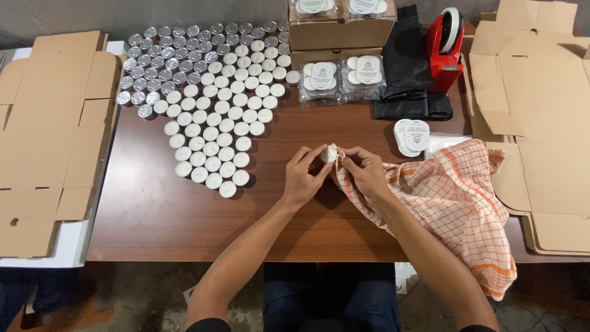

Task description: Cleaning individual tea light candles with a cloth and packaging them into small plastic bags.

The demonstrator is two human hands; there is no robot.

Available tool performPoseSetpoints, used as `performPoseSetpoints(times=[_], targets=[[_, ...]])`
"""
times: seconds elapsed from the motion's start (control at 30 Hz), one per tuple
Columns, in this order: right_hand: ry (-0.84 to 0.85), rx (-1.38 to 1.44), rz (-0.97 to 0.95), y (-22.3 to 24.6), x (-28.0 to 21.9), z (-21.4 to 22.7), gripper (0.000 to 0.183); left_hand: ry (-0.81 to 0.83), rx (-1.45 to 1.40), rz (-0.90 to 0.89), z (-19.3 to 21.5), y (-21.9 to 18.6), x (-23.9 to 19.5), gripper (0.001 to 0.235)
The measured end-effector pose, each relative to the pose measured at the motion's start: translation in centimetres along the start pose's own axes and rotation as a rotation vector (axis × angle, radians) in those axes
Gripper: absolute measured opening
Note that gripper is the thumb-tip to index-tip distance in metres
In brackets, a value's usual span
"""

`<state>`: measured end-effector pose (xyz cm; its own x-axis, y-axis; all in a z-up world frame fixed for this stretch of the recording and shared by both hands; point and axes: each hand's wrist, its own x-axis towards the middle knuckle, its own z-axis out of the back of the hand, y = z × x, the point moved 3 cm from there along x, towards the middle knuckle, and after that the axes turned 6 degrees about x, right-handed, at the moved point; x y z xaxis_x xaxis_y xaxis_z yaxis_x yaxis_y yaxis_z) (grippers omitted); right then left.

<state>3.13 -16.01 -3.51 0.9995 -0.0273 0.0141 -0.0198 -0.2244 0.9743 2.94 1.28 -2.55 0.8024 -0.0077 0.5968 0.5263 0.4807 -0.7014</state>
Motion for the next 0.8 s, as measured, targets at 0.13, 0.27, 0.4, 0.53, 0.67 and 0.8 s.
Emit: performPoseSetpoints(times=[0.13,0.27,0.4,0.53,0.67,0.8], targets=[[-0.079,-0.007,-0.011,0.9,-0.4,-0.2,0.011,-0.021,0.027,-0.011,-0.2,-0.2,0.3,0.037],[-0.289,-0.038,0.11,2.0,-0.3,0.6,0.008,-0.035,0.256,-0.007,0.0,0.6,1.1,0.037],[-0.341,-0.037,0.145,1.5,0.2,1.3,0.009,0.009,0.414,-0.021,-0.8,2.4,1.9,0.039],[-0.314,-0.057,0.127,1.8,-0.1,0.7,0.01,0.126,0.391,0.059,-2.5,3.6,1.5,0.038],[-0.315,-0.084,0.147,0.9,0.5,1.5,0.01,0.221,0.32,0.182,-3.0,4.1,1.9,0.049],[-0.307,-0.117,0.177,0.5,0.7,1.7,0.01,0.31,0.238,0.297,-3.2,4.5,2.4,0.068]])
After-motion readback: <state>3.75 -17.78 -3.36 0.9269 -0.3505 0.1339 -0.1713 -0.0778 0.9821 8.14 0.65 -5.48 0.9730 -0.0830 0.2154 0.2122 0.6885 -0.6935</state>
